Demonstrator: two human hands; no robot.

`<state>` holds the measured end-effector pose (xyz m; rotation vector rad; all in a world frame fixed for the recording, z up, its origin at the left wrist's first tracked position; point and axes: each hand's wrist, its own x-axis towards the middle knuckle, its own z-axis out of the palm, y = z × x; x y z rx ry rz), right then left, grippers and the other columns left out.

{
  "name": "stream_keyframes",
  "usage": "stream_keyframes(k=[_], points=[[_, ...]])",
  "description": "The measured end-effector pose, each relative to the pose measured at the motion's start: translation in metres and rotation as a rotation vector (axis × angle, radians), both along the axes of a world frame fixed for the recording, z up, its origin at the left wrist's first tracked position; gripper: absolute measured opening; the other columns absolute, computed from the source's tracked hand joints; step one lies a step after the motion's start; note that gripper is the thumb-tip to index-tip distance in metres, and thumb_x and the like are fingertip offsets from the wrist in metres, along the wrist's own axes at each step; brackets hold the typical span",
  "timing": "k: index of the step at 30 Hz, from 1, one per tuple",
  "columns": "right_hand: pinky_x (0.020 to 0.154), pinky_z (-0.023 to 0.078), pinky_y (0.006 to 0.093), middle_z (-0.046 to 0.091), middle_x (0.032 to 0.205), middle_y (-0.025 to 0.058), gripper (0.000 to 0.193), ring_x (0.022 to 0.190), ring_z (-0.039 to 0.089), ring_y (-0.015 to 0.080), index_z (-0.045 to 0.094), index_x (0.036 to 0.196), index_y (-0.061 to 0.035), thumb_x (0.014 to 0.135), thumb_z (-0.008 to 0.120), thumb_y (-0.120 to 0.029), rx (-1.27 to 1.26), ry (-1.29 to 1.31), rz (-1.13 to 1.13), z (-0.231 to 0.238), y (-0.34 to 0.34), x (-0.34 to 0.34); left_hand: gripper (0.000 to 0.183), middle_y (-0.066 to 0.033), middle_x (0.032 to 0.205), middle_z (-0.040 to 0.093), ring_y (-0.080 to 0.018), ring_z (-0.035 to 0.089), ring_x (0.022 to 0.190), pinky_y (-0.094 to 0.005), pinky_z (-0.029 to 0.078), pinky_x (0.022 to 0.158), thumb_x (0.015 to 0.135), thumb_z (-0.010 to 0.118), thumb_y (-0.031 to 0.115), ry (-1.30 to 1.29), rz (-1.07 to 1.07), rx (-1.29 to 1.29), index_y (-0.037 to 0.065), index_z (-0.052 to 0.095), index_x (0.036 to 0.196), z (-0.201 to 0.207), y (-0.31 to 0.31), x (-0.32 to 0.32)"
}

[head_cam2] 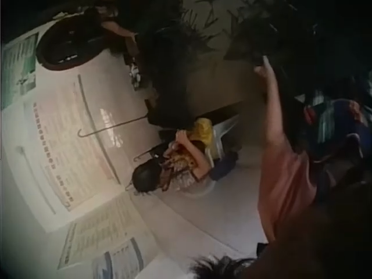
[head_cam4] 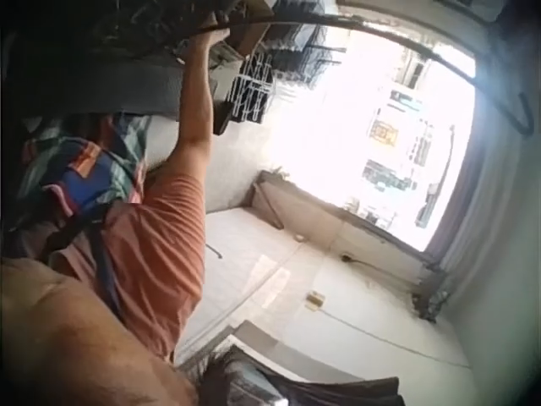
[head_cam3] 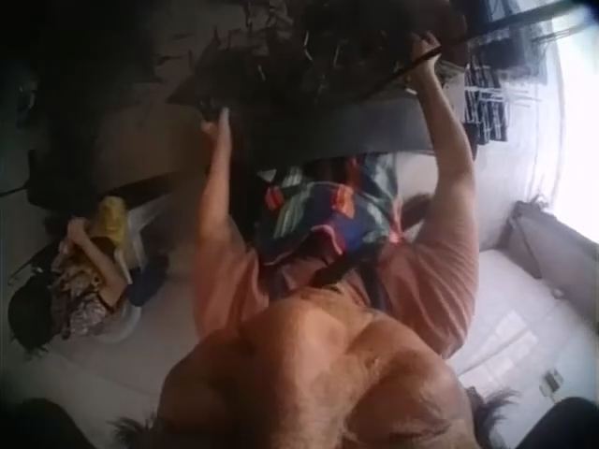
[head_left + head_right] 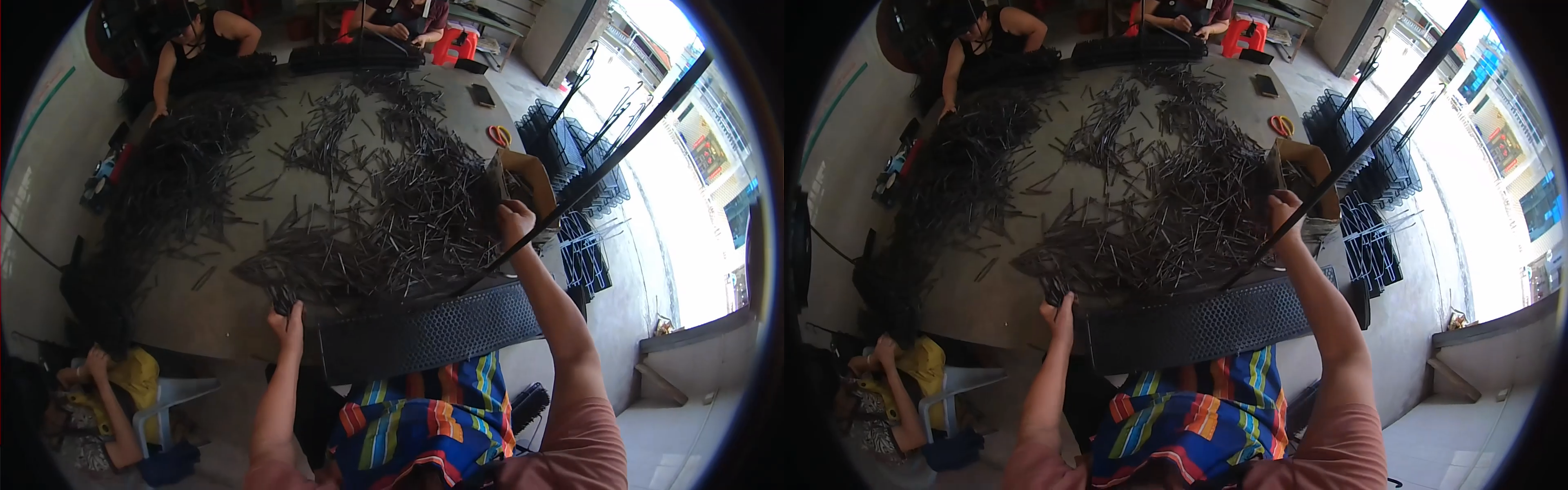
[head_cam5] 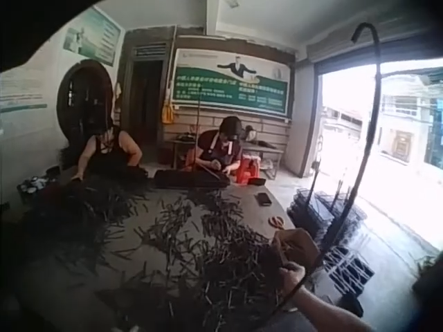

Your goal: The person is manually inserting metal wires into a perforated metal frame to assemble a grid structure.

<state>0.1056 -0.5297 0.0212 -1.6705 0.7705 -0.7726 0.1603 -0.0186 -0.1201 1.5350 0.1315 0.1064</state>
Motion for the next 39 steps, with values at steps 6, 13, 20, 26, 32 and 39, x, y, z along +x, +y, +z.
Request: stream_keyframes(k=[6,13,20,26,32,39], points=[[0.067,0.048,0.0239,0.066,0.085,0.0040,0.018,0.075,0.060,0.0099,0.066,0.102,0.0018,0.086,0.057,0.003,-0.292,-0.023,0.146,0.038,0.098,-0.140,0.005,-0.0084,0.067,0.065,-0.0167,0.063,0.055,-0.0301,0.049,0.049,0.075,0.069,0.001,0.340,-0.418,0.145,-0.002,0.065,0.074,0.074,0.006,0.027],[0.060,0.047,0.0264,0.061,0.080,0.0099,0.013,0.069,0.062,0.0188,0.063,0.088,0.0019,0.076,0.063,0.007,-0.319,0.138,0.635,0.021,0.261,-0.195,0.022,-0.0215,0.094,0.068,-0.0373,0.068,0.084,-0.0441,0.054,0.071,0.071,0.068,0.007,0.278,-0.716,1.234,-0.003,0.065,0.090,0.118,-0.009,0.035],[0.060,0.051,0.0318,0.061,0.085,0.0132,0.022,0.070,0.064,0.0266,0.064,0.096,0.0001,0.075,0.068,0.003,-0.379,0.059,0.878,0.016,0.306,-0.159,0.029,-0.0204,0.074,0.066,-0.0369,0.066,0.072,-0.0423,0.051,0.064,0.065,0.069,0.009,0.188,-0.505,0.721,-0.003,0.062,0.090,0.110,0.010,0.023],[0.063,0.051,0.0331,0.060,0.088,0.0119,0.029,0.071,0.064,0.0253,0.064,0.101,-0.0009,0.073,0.071,-0.001,-0.270,0.017,0.755,0.051,0.337,-0.102,0.027,-0.0165,0.067,0.063,-0.0321,0.067,0.067,-0.0366,0.050,0.059,0.066,0.070,0.009,-0.142,-0.584,0.538,-0.003,0.058,0.087,0.123,-0.011,-0.046],[0.063,0.050,0.0330,0.060,0.086,0.0074,0.032,0.068,0.062,0.0224,0.067,0.092,-0.0055,0.060,0.071,-0.004,-0.747,-0.323,0.914,0.031,0.345,-0.111,0.024,-0.0146,0.069,0.064,-0.0257,0.068,0.067,-0.0348,0.051,0.061,0.070,0.071,0.013,-0.282,-0.674,0.408,-0.003,0.059,0.084,0.124,-0.021,-0.114],[0.060,0.050,0.0236,0.064,0.082,0.0078,0.018,0.067,0.063,0.0117,0.066,0.091,0.0011,0.075,0.068,0.008,-0.200,-0.181,0.667,0.064,0.318,-0.132,0.011,-0.0087,0.078,0.065,-0.0158,0.063,0.064,-0.0274,0.051,0.058,0.079,0.068,0.006,0.504,-0.564,-0.365,0.003,0.065,0.089,0.124,-0.025,-0.179]])
